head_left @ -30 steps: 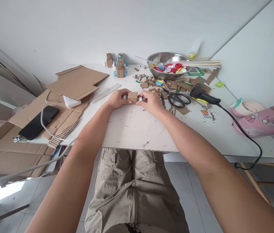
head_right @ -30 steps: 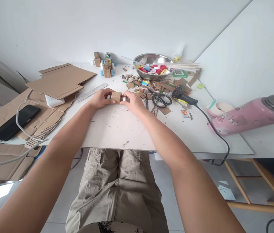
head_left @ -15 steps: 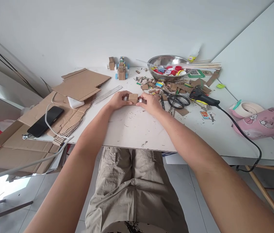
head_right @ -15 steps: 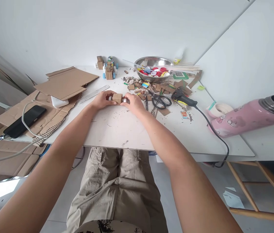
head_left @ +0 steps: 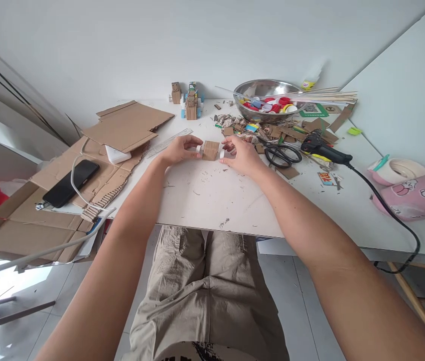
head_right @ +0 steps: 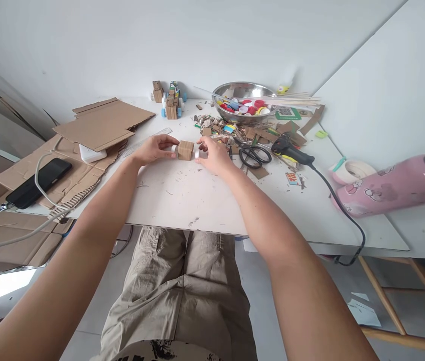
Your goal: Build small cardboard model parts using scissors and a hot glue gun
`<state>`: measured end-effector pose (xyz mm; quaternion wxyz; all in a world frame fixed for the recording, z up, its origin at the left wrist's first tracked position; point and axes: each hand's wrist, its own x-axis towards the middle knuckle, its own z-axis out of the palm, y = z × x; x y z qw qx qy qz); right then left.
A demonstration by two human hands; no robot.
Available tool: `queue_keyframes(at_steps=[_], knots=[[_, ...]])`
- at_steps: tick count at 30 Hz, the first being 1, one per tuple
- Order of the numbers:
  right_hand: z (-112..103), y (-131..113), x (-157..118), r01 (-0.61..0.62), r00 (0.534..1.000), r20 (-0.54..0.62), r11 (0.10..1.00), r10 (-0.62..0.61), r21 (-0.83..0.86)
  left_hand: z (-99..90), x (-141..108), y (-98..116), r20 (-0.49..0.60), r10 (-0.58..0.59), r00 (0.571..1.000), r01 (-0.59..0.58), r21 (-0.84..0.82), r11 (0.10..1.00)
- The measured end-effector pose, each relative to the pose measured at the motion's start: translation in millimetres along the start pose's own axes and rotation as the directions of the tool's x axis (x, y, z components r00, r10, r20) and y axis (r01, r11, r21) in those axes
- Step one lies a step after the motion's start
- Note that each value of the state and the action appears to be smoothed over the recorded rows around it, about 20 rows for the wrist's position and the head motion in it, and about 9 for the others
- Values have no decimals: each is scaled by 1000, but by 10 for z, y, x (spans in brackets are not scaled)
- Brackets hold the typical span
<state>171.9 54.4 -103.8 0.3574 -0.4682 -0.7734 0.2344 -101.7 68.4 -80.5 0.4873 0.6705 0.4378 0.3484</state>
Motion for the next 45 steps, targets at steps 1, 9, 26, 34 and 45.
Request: queue_keyframes(at_steps=[1, 9, 26, 34, 45], knots=[[-4, -13, -1, 1, 1000, -2, 1000, -2, -6, -8, -7, 6, -11, -13, 1000, 13, 18, 1000], [2, -110, -1, -3, 1000, -3, 999, 3, -44, -3, -20, 37, -89, -40, 995, 53, 156, 986], [33, -56, 1, -39, 999, -23, 998, 40, 40, -13, -27, 48, -87, -19, 996, 32, 158, 987], [77, -90, -33, -71, 997, -27, 997, 71, -9, -7, -40, 73, -70, -45, 997, 54, 135, 989], [114, -89, -127, -59, 998, -23, 998, 59, 7, 148, -64, 95, -49, 22, 999, -22, 3, 1000]])
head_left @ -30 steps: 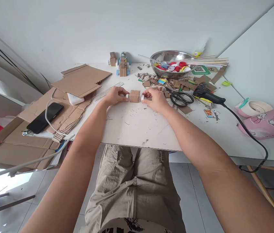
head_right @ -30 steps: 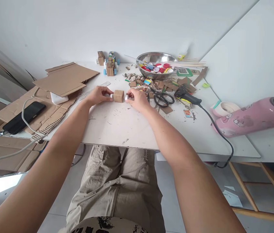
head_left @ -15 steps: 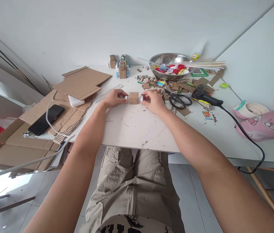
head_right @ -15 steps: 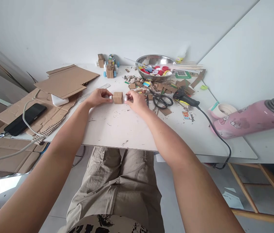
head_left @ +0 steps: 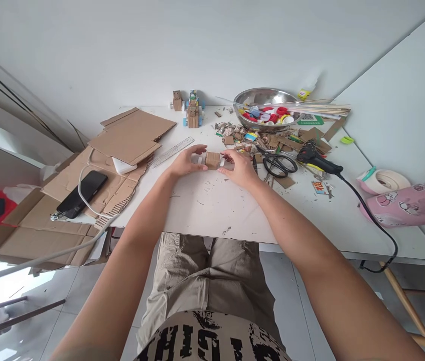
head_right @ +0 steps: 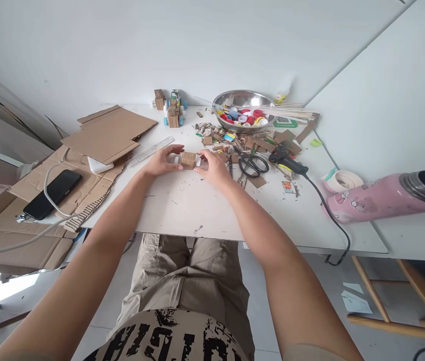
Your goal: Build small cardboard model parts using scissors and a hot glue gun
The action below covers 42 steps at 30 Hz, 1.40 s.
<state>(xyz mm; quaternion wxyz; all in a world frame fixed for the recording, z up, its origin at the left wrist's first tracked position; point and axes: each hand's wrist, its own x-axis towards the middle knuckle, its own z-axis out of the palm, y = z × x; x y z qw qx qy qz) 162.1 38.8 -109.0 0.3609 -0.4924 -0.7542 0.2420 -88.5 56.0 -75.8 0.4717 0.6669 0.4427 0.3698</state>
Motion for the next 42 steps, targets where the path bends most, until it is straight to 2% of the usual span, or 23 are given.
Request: queue_keyframes(at_steps=[5, 8, 10, 11, 14, 17, 21, 25, 31, 36, 39, 42], knots=[[-6, -7, -48, 17, 1000, -9, 999, -17, 30, 150, -10, 4, -38, 1, 999, -3, -43, 999], [-22, -65, -77, 35, 999, -43, 995, -32, 91, 210, -26, 55, -157, -64, 986, 28, -226, 974], [-6, -128, -104, 36, 997, -73, 981, -22, 192, 249, -42, 110, -224, -158, 962, 45, -438, 898], [12, -164, -118, 25, 997, -82, 965, -4, 259, 275, -52, 142, -217, -214, 952, 66, -537, 841], [87, -268, -159, -46, 994, -65, 886, 85, 461, 388, -88, 225, -88, -342, 936, 185, -703, 687], [137, -343, -177, -125, 986, -15, 802, 164, 584, 530, -131, 263, 30, -378, 925, 276, -736, 618], [118, -386, -178, -181, 975, 11, 763, 222, 620, 668, -179, 251, 96, -366, 926, 316, -729, 607], [86, -410, -187, -184, 974, 13, 758, 226, 625, 734, -214, 241, 110, -336, 935, 310, -712, 630], [127, -460, -221, -198, 967, 21, 691, 255, 695, 768, -258, 252, 96, -307, 947, 276, -734, 621], [199, -471, -259, -193, 950, -41, 689, 309, 699, 777, -277, 255, 105, -296, 949, 275, -735, 620], [203, -477, -272, -179, 956, -50, 707, 291, 685, 794, -282, 283, 113, -297, 948, 274, -763, 585], [164, -490, -280, -150, 972, -37, 738, 230, 658, 809, -290, 338, 105, -351, 931, 286, -806, 518]])
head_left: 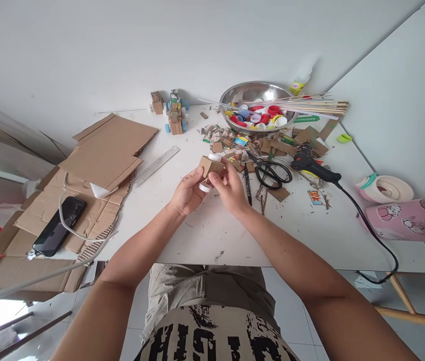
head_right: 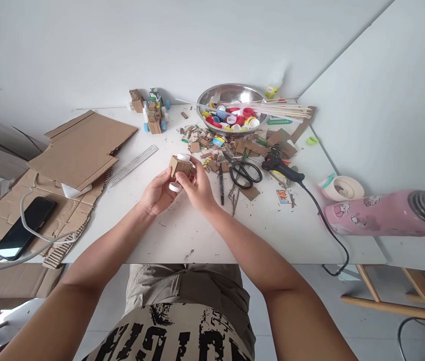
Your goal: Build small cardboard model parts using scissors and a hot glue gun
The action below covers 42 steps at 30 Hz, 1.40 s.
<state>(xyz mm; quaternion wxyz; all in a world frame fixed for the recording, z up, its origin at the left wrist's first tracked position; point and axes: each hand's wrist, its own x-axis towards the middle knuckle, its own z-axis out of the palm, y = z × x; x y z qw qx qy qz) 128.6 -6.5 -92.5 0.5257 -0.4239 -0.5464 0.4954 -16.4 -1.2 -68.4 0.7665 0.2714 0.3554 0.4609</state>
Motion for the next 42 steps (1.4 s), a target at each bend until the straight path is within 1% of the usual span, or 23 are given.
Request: queue_keyframes(at_steps=[2, 5, 8, 11, 18, 21, 24, 27, 30, 33, 38, 42], knots=[[-14, -22, -5, 36, 999, 31, 999, -35, -6, 43, -24, 18, -53, -17, 998, 13, -75, 997], [-15, -28, -12, 75, 997, 34, 997, -75, 9, 118, -62, 42, -122, -37, 992, 16, -168, 986], [1, -7, -20, 92, 996, 19, 996, -93, 15, 184, -87, 44, -133, -46, 990, 21, -184, 983], [16, 23, -32, 80, 997, 2, 996, -80, 34, 207, -90, 18, -135, -34, 990, 8, -184, 983], [52, 37, -15, 74, 997, -17, 995, -73, 72, 135, -63, -17, -145, 0, 989, -26, -176, 984], [42, 13, 21, 64, 998, 6, 994, -65, 86, 113, -60, -1, -155, 29, 987, -54, -161, 986], [29, -2, 35, 68, 997, 20, 996, -70, 63, 118, -61, -3, -158, 33, 987, -57, -154, 986], [44, 14, 12, 76, 997, -23, 997, -75, 21, 134, -64, -30, -170, 43, 985, -68, -146, 987], [86, 55, -21, 88, 992, -87, 996, -89, -12, 141, -64, -68, -171, 83, 982, -103, -111, 988], [118, 93, -39, 87, 989, -113, 995, -91, -42, 133, -60, -105, -175, 109, 979, -127, -97, 987], [118, 90, -29, 90, 988, -119, 995, -95, -48, 98, -50, -109, -168, 100, 981, -119, -108, 987], [128, 52, 18, 83, 994, -71, 997, -83, 2, 69, -56, -40, -155, 64, 986, -82, -113, 990]])
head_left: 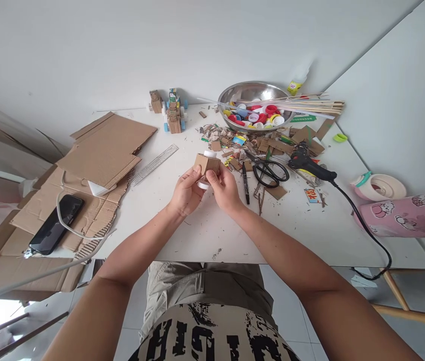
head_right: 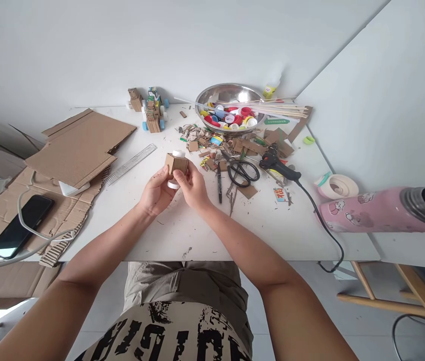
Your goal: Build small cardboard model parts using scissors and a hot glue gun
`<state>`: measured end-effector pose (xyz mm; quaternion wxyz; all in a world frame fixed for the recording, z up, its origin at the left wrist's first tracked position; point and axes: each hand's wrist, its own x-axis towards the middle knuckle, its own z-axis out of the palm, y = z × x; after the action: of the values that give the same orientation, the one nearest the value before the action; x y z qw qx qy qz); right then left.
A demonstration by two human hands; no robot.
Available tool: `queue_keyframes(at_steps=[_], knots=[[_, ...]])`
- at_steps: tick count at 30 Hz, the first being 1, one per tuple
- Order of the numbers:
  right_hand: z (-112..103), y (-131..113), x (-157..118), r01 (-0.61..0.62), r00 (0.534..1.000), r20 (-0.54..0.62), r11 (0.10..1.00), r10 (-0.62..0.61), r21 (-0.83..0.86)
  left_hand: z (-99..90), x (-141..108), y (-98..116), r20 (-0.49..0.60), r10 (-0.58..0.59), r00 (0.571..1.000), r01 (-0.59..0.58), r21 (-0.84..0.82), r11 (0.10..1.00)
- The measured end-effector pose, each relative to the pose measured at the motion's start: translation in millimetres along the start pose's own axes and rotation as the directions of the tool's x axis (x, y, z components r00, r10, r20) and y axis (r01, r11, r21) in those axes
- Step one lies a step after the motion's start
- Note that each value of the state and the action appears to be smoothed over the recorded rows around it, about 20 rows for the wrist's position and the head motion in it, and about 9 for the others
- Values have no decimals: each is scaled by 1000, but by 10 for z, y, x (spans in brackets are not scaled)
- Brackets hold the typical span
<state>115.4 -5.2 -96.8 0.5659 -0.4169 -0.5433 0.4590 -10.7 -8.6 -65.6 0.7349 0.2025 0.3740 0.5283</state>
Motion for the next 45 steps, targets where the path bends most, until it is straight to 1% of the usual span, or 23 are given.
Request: queue_keyframes(at_steps=[2, 4, 9, 14, 18, 21, 25, 30, 36, 42, 45], knots=[[17, -16, 18, 10, 999, 32, 999, -11, 47, 0, -2, 34, -3, -18, 1000, 18, -16, 1000], [30, -35, 19, 28, 999, 45, 998, -30, 58, 9, -6, 50, -6, -29, 1000, 29, -31, 999], [9, -87, -37, 56, 998, -2, 998, -56, -34, 63, -34, 13, -7, -7, 1000, 7, -32, 999], [-32, -77, -67, 38, 999, -4, 995, -39, -90, 72, -47, -23, 1, 1, 1000, -1, -11, 1000], [12, -55, -49, 35, 999, -4, 997, -35, -63, 32, -16, -3, -20, -5, 1000, 5, -19, 1000], [52, -50, -25, 21, 1000, 18, 999, -20, -29, 17, 0, 9, -38, -7, 999, 6, -17, 1000], [31, -48, -23, 9, 1000, 25, 1000, -9, -7, 60, -30, -20, -34, 6, 999, -7, -15, 1000], [-17, -51, -37, 4, 1000, 13, 998, -3, -57, 113, -71, -44, -9, 33, 999, -33, -5, 999], [36, -28, 26, 2, 1000, 29, 998, -4, 60, 77, -37, 19, -23, 35, 999, -36, -10, 999], [35, 45, 0, -15, 1000, -10, 997, 16, 69, 72, -56, -9, -5, 48, 999, -48, 12, 999], [33, 55, -4, -19, 1000, 19, 995, 17, 98, 57, -58, -22, 20, 67, 998, -67, 11, 998]])
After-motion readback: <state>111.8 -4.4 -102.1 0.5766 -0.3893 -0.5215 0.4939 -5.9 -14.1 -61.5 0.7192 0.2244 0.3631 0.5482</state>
